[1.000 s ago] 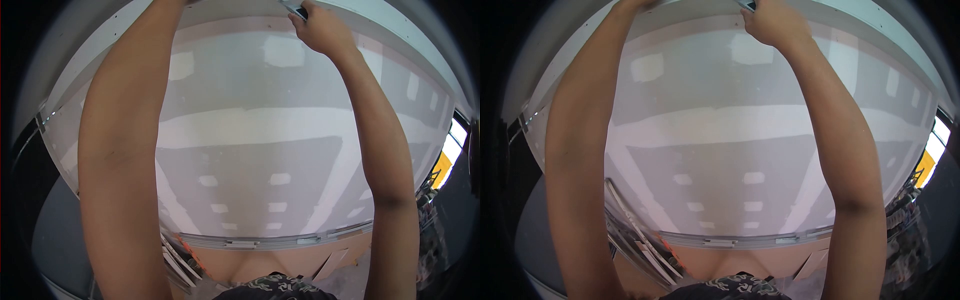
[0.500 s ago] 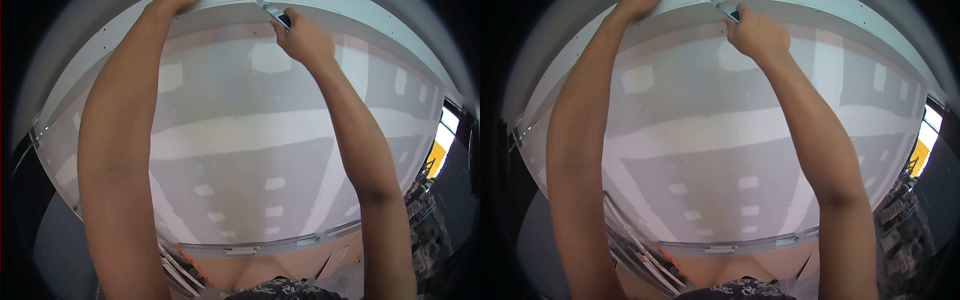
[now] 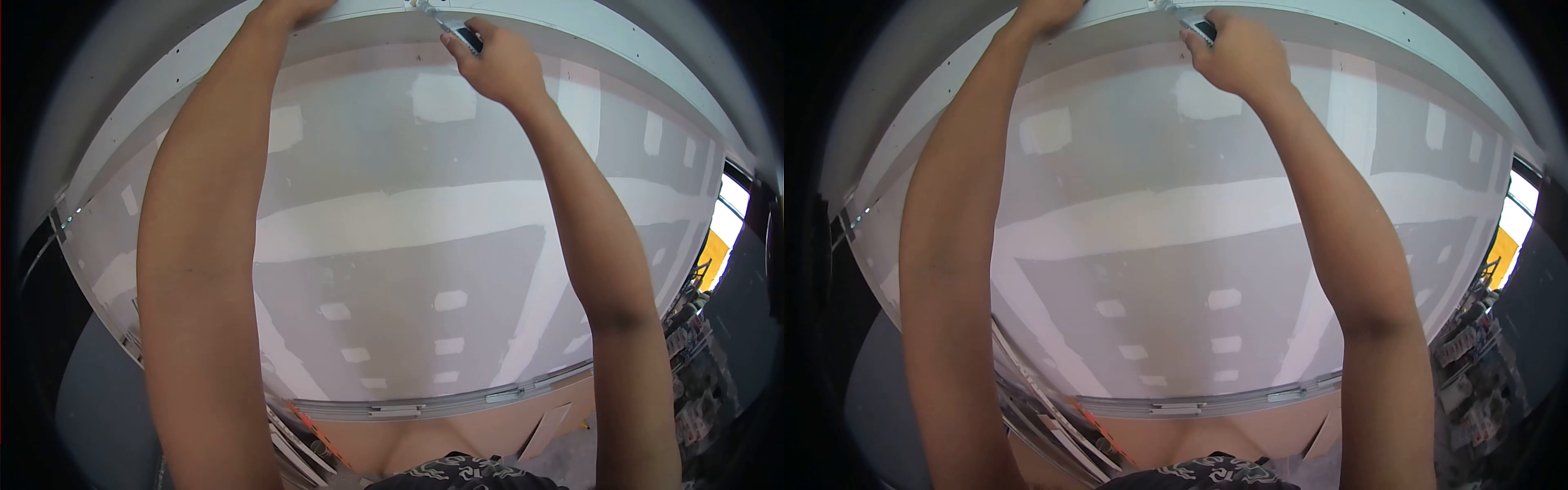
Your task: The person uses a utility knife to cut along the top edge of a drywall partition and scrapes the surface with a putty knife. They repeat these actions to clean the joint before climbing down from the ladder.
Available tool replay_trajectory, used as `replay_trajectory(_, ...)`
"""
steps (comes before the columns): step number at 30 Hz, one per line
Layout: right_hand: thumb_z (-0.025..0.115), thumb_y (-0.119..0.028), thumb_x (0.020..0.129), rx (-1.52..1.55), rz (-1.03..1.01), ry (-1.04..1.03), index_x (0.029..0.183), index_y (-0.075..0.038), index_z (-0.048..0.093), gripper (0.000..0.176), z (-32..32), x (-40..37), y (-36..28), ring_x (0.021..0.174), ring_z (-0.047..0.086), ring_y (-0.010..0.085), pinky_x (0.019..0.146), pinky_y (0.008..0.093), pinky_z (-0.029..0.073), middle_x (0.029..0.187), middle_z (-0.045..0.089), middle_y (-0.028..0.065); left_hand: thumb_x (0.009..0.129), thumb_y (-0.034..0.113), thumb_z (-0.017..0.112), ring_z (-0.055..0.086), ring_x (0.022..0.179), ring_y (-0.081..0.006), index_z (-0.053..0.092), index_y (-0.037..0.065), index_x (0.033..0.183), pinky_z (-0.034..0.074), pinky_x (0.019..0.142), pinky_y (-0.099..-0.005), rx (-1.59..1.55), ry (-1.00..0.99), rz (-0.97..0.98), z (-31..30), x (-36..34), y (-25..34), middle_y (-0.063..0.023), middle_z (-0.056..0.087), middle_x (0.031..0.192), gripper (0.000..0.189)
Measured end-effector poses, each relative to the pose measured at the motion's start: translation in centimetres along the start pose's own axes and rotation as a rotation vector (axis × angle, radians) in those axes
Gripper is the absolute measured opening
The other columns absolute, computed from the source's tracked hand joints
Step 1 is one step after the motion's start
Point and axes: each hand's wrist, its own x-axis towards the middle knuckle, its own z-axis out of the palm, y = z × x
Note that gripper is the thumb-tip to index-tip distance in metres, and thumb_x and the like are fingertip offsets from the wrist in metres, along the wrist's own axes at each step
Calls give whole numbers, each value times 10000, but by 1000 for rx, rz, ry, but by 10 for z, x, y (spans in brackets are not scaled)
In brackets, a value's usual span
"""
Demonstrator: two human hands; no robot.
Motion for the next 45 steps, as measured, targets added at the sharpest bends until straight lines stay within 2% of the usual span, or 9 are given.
replay_trajectory(1, 621, -450, 957, -49, -7, -6, 1085, -94, 705, 388, -1, -4, -4, 854, 713, 356, 777, 478, 552, 871, 742, 128, 1086, 344, 491, 551, 1296, -333, 568, -15, 1372, 444, 1121, -470, -13, 17, -1, -1, -4, 1, -200, 575, 1387, 465)
replay_trajectory(7, 613, -449, 958, -6, 44, -22, 990, -81, 680, 375, 17, -6, -16, 799, 703, 346, 737, 480, 546, 785, 715, 115, 1089, 340, 476, 530, 1332, -337, 548, -20, 1398, 432, 1138, -472, 10, 22, -9, 5, 4, -3, -203, 559, 1418, 480)
replay_trajectory(14, 621, -485, 961, 24, 82, 10, 1005, -66, 701, 429, 25, -2, -16, 787, 703, 366, 732, 464, 544, 783, 714, 140, 1090, 327, 469, 567, 1277, -344, 574, -30, 1356, 454, 1100, -480, 38, 17, 50, 6, 11, -8, -213, 584, 1376, 458)
replay_trajectory(17, 603, -444, 953, 16, 91, -12, 970, -81, 672, 370, 25, -2, -18, 795, 704, 346, 735, 478, 551, 769, 708, 116, 1089, 325, 470, 582, 1247, -344, 584, -30, 1339, 466, 1078, -480, 7, 19, 35, 7, 10, -7, -211, 598, 1350, 450)
replay_trajectory(19, 626, -461, 957, -1, 119, 8, 987, -64, 709, 407, 28, -1, -19, 791, 701, 378, 740, 469, 545, 794, 719, 146, 1089, 327, 469, 581, 1247, -343, 585, -26, 1339, 466, 1079, -477, 1, 24, 20, 8, 9, -6, -208, 600, 1346, 448)
replay_trajectory(28, 632, -435, 952, -12, 92, 46, 935, -70, 691, 371, 29, 0, -15, 804, 695, 370, 735, 482, 544, 788, 711, 138, 1089, 336, 468, 564, 1263, -336, 591, -11, 1336, 452, 1094, -470, 12, 32, 13, 11, 10, -2, -194, 596, 1344, 444)
replay_trajectory(33, 624, -419, 956, -30, 139, 8, 933, -77, 686, 348, 23, -7, -19, 795, 696, 364, 728, 486, 544, 779, 710, 132, 1089, 340, 465, 549, 1296, -340, 578, -7, 1363, 439, 1116, -477, 31, 68, 36, 15, 12, -3, -189, 586, 1370, 457)
replay_trajectory(39, 622, -423, 957, -48, 136, 23, 955, -81, 691, 349, 25, -5, -15, 784, 697, 367, 722, 488, 547, 783, 716, 134, 1089, 353, 467, 538, 1317, -337, 566, -3, 1383, 436, 1128, -472, 2, 34, -50, 11, 5, 2, -192, 575, 1392, 473)
replay_trajectory(45, 620, -443, 961, -60, 111, 20, 976, -86, 691, 364, 26, -2, -8, 801, 700, 371, 735, 487, 550, 814, 725, 137, 1087, 346, 475, 563, 1286, -343, 572, -12, 1372, 454, 1104, -475, 6, 16, 7, 15, 10, -4, -208, 600, 1346, 468)
